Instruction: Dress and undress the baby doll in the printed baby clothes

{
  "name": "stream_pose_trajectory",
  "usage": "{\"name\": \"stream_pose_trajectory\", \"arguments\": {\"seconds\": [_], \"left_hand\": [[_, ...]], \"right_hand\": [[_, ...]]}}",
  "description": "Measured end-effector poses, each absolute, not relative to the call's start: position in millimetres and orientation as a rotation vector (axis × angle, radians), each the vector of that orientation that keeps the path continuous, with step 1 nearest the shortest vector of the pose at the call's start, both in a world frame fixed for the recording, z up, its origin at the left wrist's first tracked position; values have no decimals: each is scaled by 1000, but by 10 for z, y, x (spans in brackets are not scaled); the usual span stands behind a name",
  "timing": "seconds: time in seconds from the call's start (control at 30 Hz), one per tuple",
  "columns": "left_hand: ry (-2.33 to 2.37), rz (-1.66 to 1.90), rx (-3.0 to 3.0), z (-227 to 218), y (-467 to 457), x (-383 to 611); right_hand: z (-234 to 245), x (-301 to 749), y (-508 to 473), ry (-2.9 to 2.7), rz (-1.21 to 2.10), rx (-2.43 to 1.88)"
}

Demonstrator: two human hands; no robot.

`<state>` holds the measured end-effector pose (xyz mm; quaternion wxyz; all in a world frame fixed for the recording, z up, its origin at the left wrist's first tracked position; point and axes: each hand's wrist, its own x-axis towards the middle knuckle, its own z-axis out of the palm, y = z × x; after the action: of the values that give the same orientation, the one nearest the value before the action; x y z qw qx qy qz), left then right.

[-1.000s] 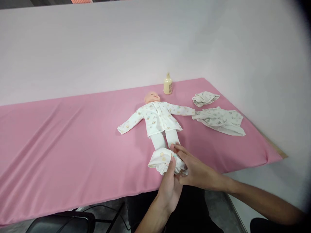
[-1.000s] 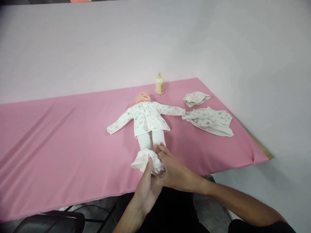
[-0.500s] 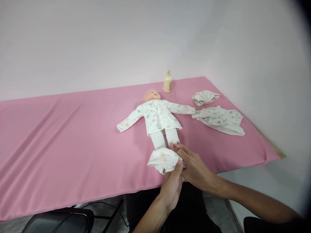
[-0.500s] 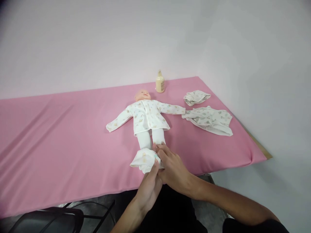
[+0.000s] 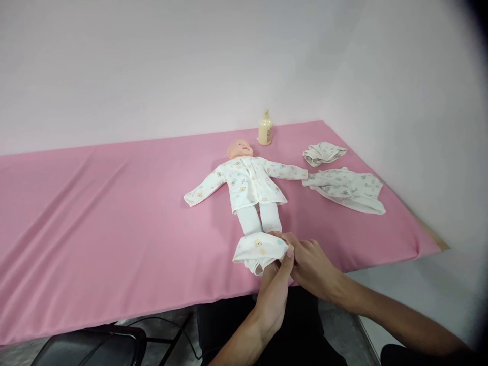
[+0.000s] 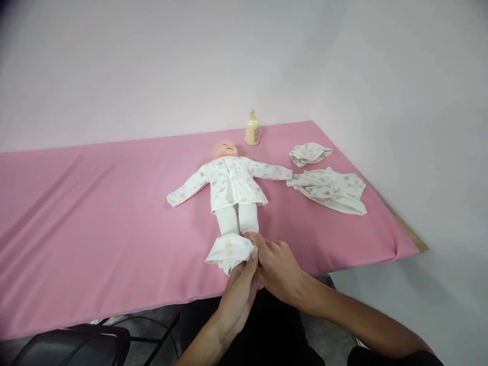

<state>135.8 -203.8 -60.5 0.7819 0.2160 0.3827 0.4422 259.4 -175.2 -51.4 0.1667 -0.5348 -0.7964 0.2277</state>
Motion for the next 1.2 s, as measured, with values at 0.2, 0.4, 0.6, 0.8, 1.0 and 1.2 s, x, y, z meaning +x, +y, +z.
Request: {"name": "stream_pose_trajectory", "arguments": {"seconds": [0.2,0.4,0.6,0.8,1.0,1.2], "left_hand": [[825,978,453,-547,-1999,1381],[793,1104,414,-568,-1980,1436],[707,1078,323,-528,-1942,1294],[605,963,325,-489,-1907,1033],[561,884,242,-472,-1894,911],[567,914,347,-498,-1934,970]], "right_hand": [[-473,2652,-1688,-2336,548,-1495],[-348,2725,-1450,-2377,524,-1690],[-442,2783,-1313,-2172,763,-1701],[-746,2883,-1426,-2112,857,-1495],[-883,2979,-1546,-1912,1220,-1235],[-940,2918,-1603,-1806,1275,-1203]]}}
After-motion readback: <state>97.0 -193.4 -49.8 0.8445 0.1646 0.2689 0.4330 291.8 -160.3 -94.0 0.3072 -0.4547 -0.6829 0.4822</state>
